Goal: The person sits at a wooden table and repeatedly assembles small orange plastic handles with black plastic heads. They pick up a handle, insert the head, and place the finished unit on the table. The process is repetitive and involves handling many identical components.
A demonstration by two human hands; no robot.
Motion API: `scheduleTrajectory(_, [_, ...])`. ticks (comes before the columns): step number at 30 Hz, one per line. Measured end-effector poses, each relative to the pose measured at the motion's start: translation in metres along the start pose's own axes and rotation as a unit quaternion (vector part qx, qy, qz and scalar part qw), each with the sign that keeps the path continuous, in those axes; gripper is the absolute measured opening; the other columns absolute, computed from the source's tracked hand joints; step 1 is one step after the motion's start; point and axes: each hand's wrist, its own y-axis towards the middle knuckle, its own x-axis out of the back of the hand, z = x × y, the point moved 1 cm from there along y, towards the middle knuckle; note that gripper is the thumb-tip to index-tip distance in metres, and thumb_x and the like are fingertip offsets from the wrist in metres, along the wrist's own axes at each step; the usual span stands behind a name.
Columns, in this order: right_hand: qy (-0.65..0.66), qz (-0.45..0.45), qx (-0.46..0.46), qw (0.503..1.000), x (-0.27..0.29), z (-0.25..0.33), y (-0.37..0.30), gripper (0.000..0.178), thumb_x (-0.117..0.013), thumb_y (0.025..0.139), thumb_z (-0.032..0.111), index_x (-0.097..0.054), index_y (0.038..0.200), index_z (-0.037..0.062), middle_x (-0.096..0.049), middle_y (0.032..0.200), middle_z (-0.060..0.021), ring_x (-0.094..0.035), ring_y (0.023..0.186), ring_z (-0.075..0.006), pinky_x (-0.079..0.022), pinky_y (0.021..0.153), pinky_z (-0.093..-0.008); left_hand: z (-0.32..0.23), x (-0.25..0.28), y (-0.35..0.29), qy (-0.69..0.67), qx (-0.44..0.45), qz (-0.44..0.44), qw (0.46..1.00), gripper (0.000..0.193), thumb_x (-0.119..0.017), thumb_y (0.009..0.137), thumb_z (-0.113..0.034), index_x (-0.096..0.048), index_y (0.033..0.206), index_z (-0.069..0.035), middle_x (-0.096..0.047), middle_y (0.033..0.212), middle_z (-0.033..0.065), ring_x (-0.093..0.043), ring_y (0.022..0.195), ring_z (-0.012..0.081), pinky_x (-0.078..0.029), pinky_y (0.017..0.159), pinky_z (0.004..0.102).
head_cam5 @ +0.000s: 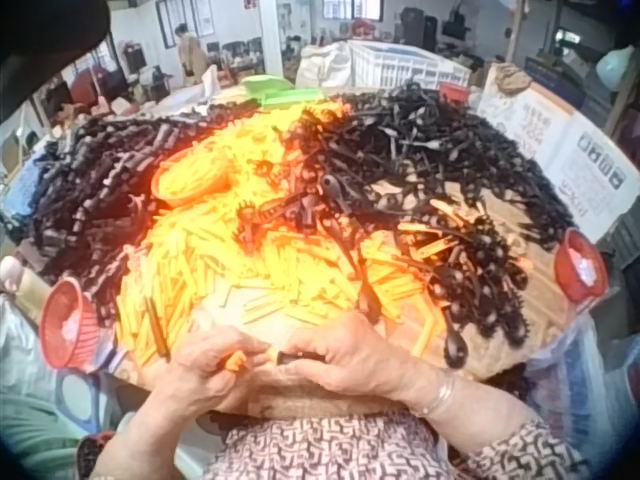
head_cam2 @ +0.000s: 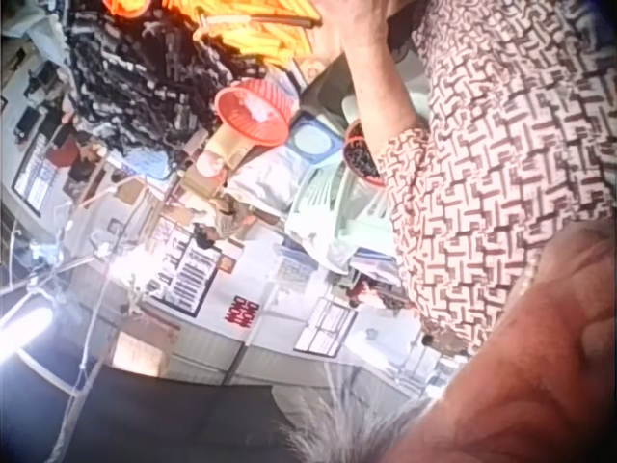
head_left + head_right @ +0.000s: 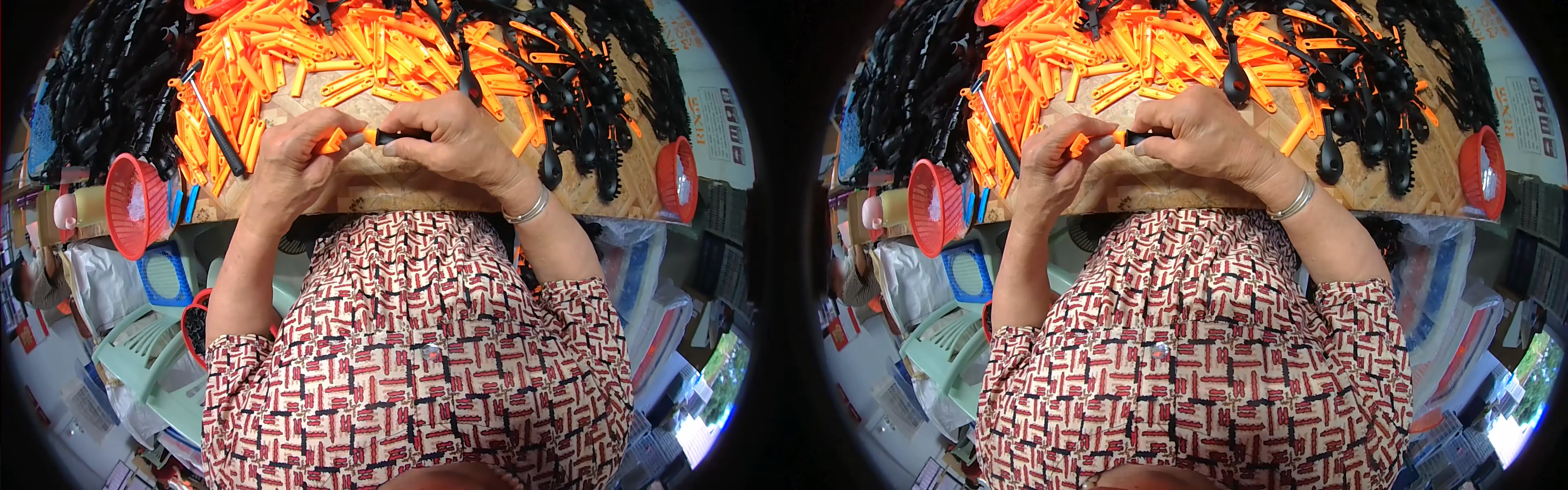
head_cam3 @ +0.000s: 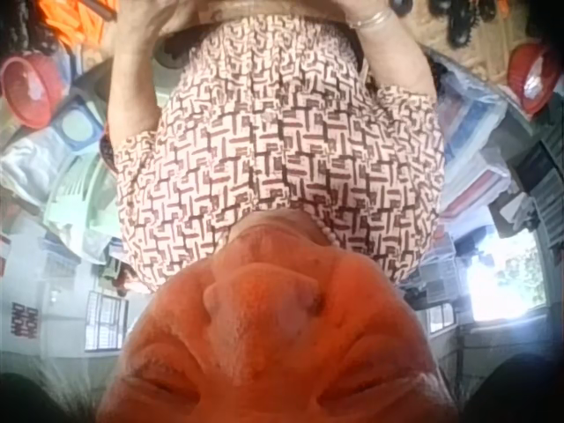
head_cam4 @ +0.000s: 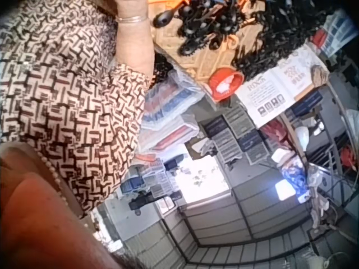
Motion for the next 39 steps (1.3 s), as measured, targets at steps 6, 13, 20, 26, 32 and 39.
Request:
scheduleTrajectory(6, [-0.095, -0.076, 0.129, 0.984, -0.011, 0.001, -0.009, 0.011, -0.07, 0.08, 0.014, -0.068, 0.088, 0.0068, -0.063, 0.069, -0.0122, -0.066, 0.066, -0.0322, -0.049, 0.06, -0.0417, -0.006, -0.002, 0.002, 0.04, 0.116, 0.061, 0.991, 0.01, -0.072, 0.092, -0.005, -0.071, 0.101, -0.002, -0.071, 0.079, 0.0077, -0.065, 0.073, 0.013, -0.05, 0.07, 0.0277])
scheduleTrajectory(13, [-0.216, -0.075, 0.207, 0.951, -0.018, 0.004, -0.024, 0.013, -0.07, 0.077, 0.012, -0.057, 0.076, 0.0084, -0.055, 0.063, -0.0074, -0.059, 0.06, -0.0293, -0.044, 0.057, -0.0412, 0.006, -0.009, 0.001, -0.012, 0.135, 0.149, 0.979, 0.01, -0.063, 0.094, -0.008, -0.068, 0.099, -0.002, -0.065, 0.074, 0.0143, -0.06, 0.067, 0.0182, -0.049, 0.068, 0.0312])
scheduleTrajectory(20, [-0.296, -0.087, 0.22, 0.925, -0.002, 0.008, -0.051, 0.021, -0.069, 0.073, 0.009, -0.069, 0.094, 0.003, -0.055, 0.068, -0.0028, -0.057, 0.061, -0.0205, -0.044, 0.057, -0.0352, -0.018, -0.028, -0.007, 0.015, 0.102, 0.121, 0.987, 0.016, -0.069, 0.096, -0.018, -0.066, 0.096, -0.002, -0.062, 0.071, 0.0147, -0.059, 0.063, 0.0214, -0.048, 0.063, 0.0354])
scheduleTrajectory(26, [-0.437, -0.11, 0.188, 0.873, 0.062, 0.018, -0.064, 0.021, -0.074, 0.081, 0.008, -0.073, 0.101, 0.0042, -0.058, 0.07, -0.0004, -0.058, 0.061, -0.019, -0.044, 0.058, -0.0339, -0.008, -0.036, 0.008, -0.285, 0.208, 0.01, 0.936, 0.022, -0.063, 0.103, -0.02, -0.075, 0.119, -0.01, -0.062, 0.078, -0.0026, -0.052, 0.067, 0.0073, -0.045, 0.061, 0.0272])
scheduleTrajectory(32, [-0.663, -0.293, 0.06, 0.686, 0.143, -0.011, -0.048, 0.024, -0.077, 0.087, 0.031, -0.074, 0.102, 0.0121, -0.064, 0.081, 0.0006, -0.062, 0.079, -0.0186, -0.045, 0.075, -0.0368, 0.019, -0.019, 0.007, -0.331, 0.275, 0.003, 0.903, 0.032, -0.062, 0.105, -0.023, -0.066, 0.133, -0.008, -0.05, 0.081, -0.0087, -0.045, 0.071, 0.0003, -0.034, 0.061, 0.0154])
scheduleTrajectory(39, [-0.583, -0.14, -0.114, 0.792, 0.061, -0.042, 0.009, 0.039, -0.077, 0.084, 0.046, -0.077, 0.096, 0.0086, -0.066, 0.09, -0.007, -0.062, 0.092, -0.0238, -0.044, 0.079, -0.0409, 0.032, -0.021, -0.008, -0.374, 0.265, 0.019, 0.889, 0.03, -0.065, 0.103, -0.023, -0.067, 0.129, -0.006, -0.056, 0.089, -0.0072, -0.048, 0.077, 0.0018, -0.038, 0.069, 0.0172])
